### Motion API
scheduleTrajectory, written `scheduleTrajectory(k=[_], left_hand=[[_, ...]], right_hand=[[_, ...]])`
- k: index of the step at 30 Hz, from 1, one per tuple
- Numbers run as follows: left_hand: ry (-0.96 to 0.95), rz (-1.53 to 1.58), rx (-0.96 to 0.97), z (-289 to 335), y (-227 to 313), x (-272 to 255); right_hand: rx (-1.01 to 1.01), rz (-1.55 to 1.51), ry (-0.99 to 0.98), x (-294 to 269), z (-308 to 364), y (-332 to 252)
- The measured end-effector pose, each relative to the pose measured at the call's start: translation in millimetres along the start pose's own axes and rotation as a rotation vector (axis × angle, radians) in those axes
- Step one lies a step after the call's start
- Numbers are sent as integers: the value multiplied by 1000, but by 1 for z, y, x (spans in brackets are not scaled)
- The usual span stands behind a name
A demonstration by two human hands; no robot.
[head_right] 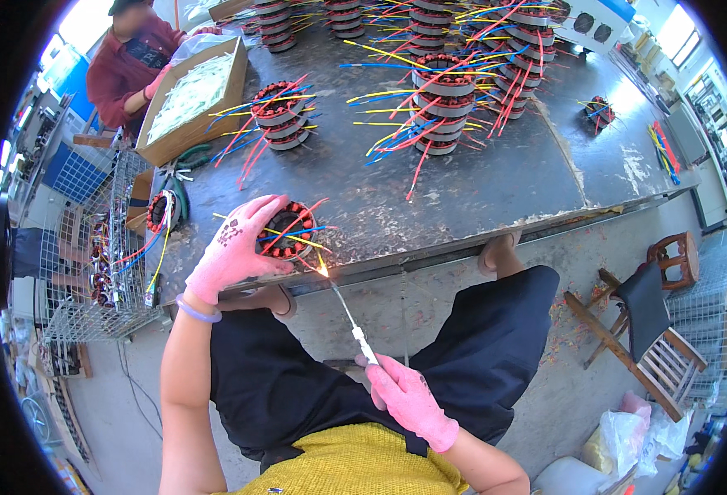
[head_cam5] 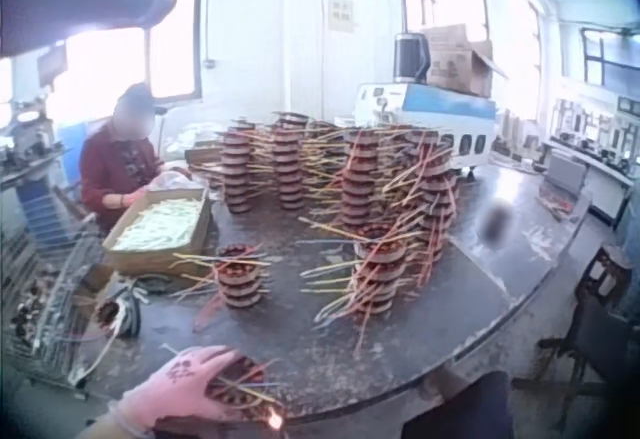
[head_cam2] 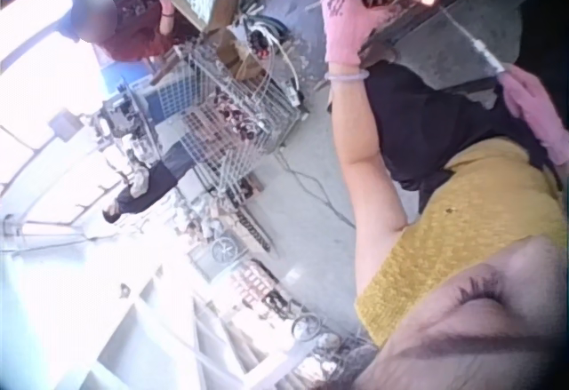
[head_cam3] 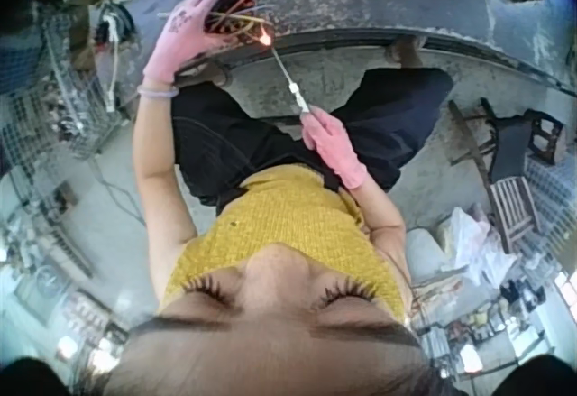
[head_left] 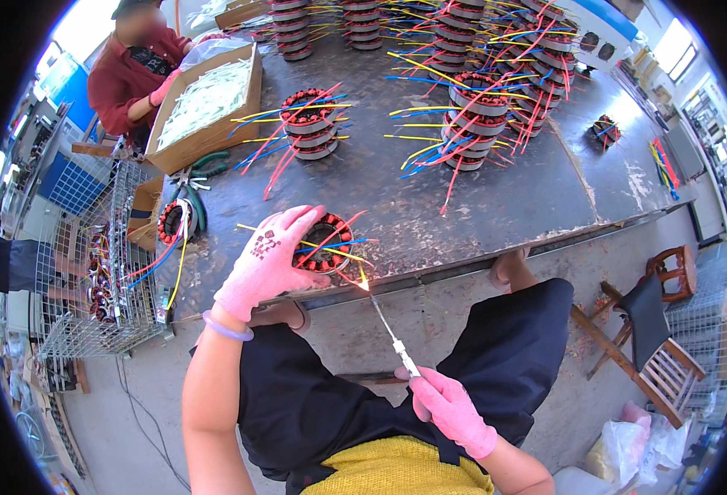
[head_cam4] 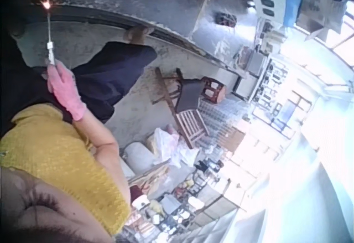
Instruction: The person uses a lighter to heat shrink colored tubing onto wires protruding from a motor winding, handling the component with gloved hands and then placing it onto a stack on the workbench.
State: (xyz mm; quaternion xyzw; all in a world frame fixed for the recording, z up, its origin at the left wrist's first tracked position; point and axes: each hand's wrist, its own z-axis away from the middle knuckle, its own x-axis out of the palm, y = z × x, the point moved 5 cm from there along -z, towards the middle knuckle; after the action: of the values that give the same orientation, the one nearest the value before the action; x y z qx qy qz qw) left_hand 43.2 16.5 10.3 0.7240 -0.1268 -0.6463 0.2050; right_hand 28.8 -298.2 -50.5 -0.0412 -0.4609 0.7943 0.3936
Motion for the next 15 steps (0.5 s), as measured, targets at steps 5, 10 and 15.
scheduleTrajectory(k=[5, 10, 15], left_hand=[[12, -8, 44, -2, -4, 1], [4, 3, 46, -3, -1, 1], [-14, -13, 26, -3, -1, 1]], right_hand=[[21, 11, 11, 0, 2, -1], [-17, 92, -7, 0, -2, -1], [-12, 32, -12, 1, -1, 1]])
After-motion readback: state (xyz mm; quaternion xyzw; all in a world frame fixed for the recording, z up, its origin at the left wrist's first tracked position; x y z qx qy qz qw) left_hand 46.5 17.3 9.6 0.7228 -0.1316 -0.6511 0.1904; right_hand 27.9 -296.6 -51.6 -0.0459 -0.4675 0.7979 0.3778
